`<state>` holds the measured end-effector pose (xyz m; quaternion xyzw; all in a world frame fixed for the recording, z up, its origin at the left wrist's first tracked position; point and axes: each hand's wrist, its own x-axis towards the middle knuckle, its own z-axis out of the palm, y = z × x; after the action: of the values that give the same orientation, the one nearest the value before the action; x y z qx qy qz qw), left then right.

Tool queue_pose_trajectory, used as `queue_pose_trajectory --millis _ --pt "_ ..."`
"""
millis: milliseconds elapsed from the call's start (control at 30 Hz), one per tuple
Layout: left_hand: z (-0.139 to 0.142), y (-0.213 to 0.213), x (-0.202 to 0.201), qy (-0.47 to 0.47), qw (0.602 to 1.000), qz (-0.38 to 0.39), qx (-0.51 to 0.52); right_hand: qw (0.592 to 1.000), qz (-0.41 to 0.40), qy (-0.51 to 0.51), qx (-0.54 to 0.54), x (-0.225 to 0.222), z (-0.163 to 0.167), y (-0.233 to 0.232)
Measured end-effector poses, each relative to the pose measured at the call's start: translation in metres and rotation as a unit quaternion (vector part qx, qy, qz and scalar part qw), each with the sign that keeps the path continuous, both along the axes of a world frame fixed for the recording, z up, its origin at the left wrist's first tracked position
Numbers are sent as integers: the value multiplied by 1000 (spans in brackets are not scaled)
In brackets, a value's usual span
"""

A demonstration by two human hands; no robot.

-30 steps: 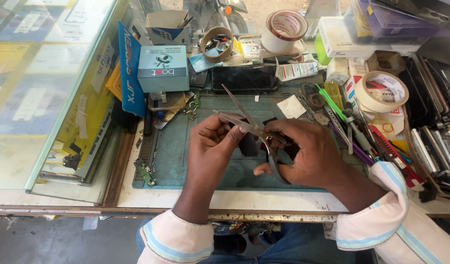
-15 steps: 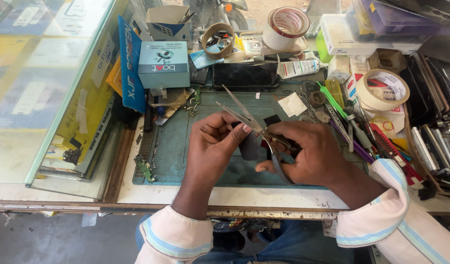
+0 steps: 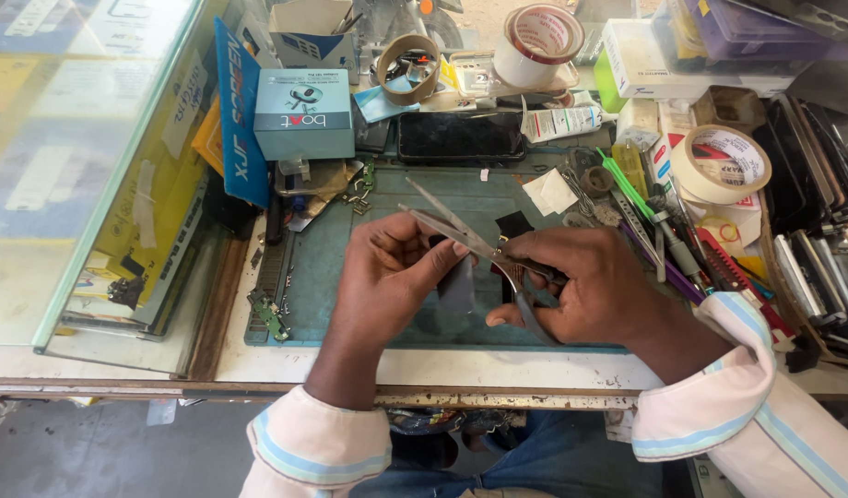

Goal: The person uses scissors to cut a black rectangular material with gold lettering on a cluttered workbench. They repeatedly trim edges and corners, rotating the piece to align cuts, and place trimmed pieces on the mat.

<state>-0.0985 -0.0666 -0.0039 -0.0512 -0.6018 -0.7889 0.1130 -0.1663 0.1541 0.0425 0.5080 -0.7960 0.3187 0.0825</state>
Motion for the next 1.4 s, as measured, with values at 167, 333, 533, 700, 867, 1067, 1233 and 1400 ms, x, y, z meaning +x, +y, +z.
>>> queue_pose_trajectory --millis 167,333,533,700,867,1067,1233,1400 --pt "2 -10 2 21 999 -36 -22 999 3 -13 29 -2 1 0" --pt "9 -23 5 -33 994 -47 -90 998 23 -2 51 -6 1 1" --pt "19 -29 4 -89 986 -48 -131 997 32 -2 73 -9 -1 2" --pt "24 -32 4 -92 982 -63 -155 996 36 -8 77 -11 -4 2" --pt "25 -33 3 -100 979 -79 -159 996 45 19 74 -13 -6 4" --pt "23 -36 3 -102 978 -99 -152 995 37 11 93 -15 -7 4" --pt "19 -34 4 -99 986 -106 -79 997 27 -12 69 -14 -9 5" --pt "17 -24 -5 -92 988 -75 -97 997 -28 -39 -55 -28 -6 17"
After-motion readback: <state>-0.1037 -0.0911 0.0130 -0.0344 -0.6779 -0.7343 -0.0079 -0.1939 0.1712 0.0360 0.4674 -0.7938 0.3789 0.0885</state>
